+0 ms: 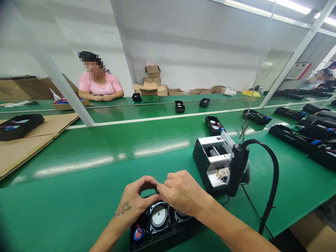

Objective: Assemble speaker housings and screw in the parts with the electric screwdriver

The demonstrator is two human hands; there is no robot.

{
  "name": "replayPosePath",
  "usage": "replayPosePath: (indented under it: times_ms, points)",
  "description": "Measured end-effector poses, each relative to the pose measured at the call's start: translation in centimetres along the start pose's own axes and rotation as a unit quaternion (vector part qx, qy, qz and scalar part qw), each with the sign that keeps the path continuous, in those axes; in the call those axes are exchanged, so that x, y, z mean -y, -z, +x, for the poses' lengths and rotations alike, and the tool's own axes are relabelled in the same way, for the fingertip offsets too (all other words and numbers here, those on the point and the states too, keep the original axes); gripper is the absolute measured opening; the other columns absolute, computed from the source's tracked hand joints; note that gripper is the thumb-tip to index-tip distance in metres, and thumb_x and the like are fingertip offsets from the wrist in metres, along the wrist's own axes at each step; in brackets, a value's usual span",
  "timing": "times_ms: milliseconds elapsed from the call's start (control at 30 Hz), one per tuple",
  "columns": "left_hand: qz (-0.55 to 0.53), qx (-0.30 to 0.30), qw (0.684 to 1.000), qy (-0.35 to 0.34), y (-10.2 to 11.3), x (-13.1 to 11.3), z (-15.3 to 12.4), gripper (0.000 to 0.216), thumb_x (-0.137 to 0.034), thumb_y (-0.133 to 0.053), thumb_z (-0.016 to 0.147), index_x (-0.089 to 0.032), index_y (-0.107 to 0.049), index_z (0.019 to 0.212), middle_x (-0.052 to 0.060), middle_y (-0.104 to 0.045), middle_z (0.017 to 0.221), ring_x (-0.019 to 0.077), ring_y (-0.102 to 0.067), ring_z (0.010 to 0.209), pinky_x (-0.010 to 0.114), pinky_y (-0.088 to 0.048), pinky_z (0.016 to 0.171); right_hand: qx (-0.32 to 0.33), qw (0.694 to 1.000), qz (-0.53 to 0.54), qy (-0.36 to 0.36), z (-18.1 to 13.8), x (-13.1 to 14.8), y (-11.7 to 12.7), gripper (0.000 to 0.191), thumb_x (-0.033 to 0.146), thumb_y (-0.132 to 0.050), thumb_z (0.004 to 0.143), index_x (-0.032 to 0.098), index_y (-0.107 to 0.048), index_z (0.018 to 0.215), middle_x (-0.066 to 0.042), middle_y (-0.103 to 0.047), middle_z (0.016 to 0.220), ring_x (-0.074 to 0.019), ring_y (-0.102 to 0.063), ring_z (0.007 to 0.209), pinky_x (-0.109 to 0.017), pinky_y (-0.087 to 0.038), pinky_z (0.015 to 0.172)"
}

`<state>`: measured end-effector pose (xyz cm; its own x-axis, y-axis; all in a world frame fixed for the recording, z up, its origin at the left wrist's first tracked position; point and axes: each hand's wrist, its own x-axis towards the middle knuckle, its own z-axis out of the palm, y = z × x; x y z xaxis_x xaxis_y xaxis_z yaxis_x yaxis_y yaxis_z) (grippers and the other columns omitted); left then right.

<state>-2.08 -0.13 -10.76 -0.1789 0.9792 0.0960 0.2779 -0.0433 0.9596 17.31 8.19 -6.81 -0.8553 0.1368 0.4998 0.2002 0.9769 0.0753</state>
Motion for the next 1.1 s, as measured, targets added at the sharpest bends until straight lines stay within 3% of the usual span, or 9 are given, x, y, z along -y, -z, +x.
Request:
replayPosePath:
  times_ms: [300, 400, 467, 533, 600, 867, 1000, 1100]
  points:
    - [0.032, -0.009, 0.999, -0.028, -0.2, 0.0, -0.3, 0.019, -0.017, -0.081, 0.074, -0.025, -0.078, 0.091, -0.002, -0.083, 0.093, 0.0200, -0.079, 0.089, 0.027, -0.062, 0.084, 0.074, 0.997, -0.020, 0.003, 1.1, 0.0, 0.7, 0.023, 0.018, -0.067, 0.099, 0.018, -0.063, 0.076, -0.001, -0.063, 0.062, -0.0181, -0.055, 0.059, -0.035, -0.021, 0.054]
    - [0.031, 0.015, 0.999, -0.030, -0.1, 0.2, -0.3, 0.021, -0.017, -0.081, 0.077, -0.026, -0.079, 0.096, -0.002, -0.083, 0.097, 0.0193, -0.078, 0.093, 0.027, -0.062, 0.088, 0.100, 0.992, 0.034, -0.073, 1.7, -0.1, 1.1, 0.012, 0.013, -0.072, 0.086, 0.017, -0.068, 0.076, -0.002, -0.065, 0.062, -0.0171, -0.053, 0.056, -0.034, -0.018, 0.055]
    - [0.025, 0.035, 0.999, -0.027, 0.0, 0.4, -0.2, 0.021, -0.022, -0.084, 0.079, -0.026, -0.078, 0.099, -0.002, -0.083, 0.101, 0.0198, -0.078, 0.096, 0.028, -0.061, 0.092, 0.105, 0.965, 0.151, -0.188, 2.2, -0.4, 1.3, 0.009, 0.009, -0.072, 0.077, 0.018, -0.072, 0.075, 0.000, -0.065, 0.060, -0.0150, -0.052, 0.055, -0.031, -0.021, 0.057]
    - [0.019, 0.041, 0.999, -0.020, 0.2, 0.5, -0.1, 0.025, -0.028, -0.089, 0.077, -0.026, -0.078, 0.099, -0.001, -0.083, 0.102, 0.0212, -0.078, 0.099, 0.030, -0.061, 0.095, 0.101, 0.916, 0.262, -0.285, 2.4, -0.8, 1.4, 0.011, 0.008, -0.071, 0.073, 0.019, -0.075, 0.074, 0.004, -0.063, 0.057, -0.0127, -0.052, 0.055, -0.027, -0.028, 0.058]
    - [0.013, 0.035, 0.999, -0.015, 0.2, 0.7, 0.1, 0.030, -0.033, -0.093, 0.073, -0.025, -0.078, 0.098, 0.000, -0.083, 0.102, 0.0225, -0.077, 0.100, 0.031, -0.061, 0.096, 0.097, 0.880, 0.325, -0.332, 2.4, -1.3, 1.2, 0.011, 0.011, -0.070, 0.074, 0.019, -0.077, 0.074, 0.006, -0.061, 0.055, -0.0107, -0.051, 0.052, -0.023, -0.034, 0.056]
    - [-0.014, 0.048, 0.999, -0.002, 0.2, 0.7, 0.1, 0.031, -0.032, -0.092, 0.073, -0.025, -0.077, 0.098, 0.001, -0.083, 0.102, 0.0240, -0.078, 0.102, 0.035, -0.061, 0.100, 0.083, 0.784, 0.455, -0.413, 1.2, -1.9, -1.0, 0.012, 0.017, -0.064, 0.075, 0.016, -0.076, 0.076, 0.004, -0.067, 0.053, -0.0114, -0.056, 0.048, -0.019, -0.037, 0.046]
    - [-0.057, 0.062, 0.996, 0.028, 0.5, 0.5, 0.2, 0.032, -0.029, -0.090, 0.073, -0.023, -0.076, 0.101, 0.003, -0.082, 0.106, 0.0224, -0.077, 0.104, 0.034, -0.058, 0.102, 0.067, 0.764, 0.481, -0.424, 0.8, -2.3, -1.7, 0.010, 0.018, -0.066, 0.074, 0.015, -0.076, 0.076, 0.003, -0.065, 0.053, -0.0117, -0.055, 0.047, -0.020, -0.037, 0.046]
    - [-0.146, 0.073, 0.984, 0.071, 1.0, 0.5, 0.6, 0.036, -0.033, -0.090, 0.076, -0.021, -0.072, 0.104, 0.001, -0.079, 0.098, 0.0166, -0.075, 0.093, 0.026, -0.059, 0.089, 0.054, 0.759, 0.510, -0.401, 0.5, -2.6, -1.4, 0.017, 0.023, -0.069, 0.079, 0.015, -0.080, 0.090, 0.000, -0.073, 0.068, -0.0140, -0.064, 0.058, -0.022, -0.047, 0.056]
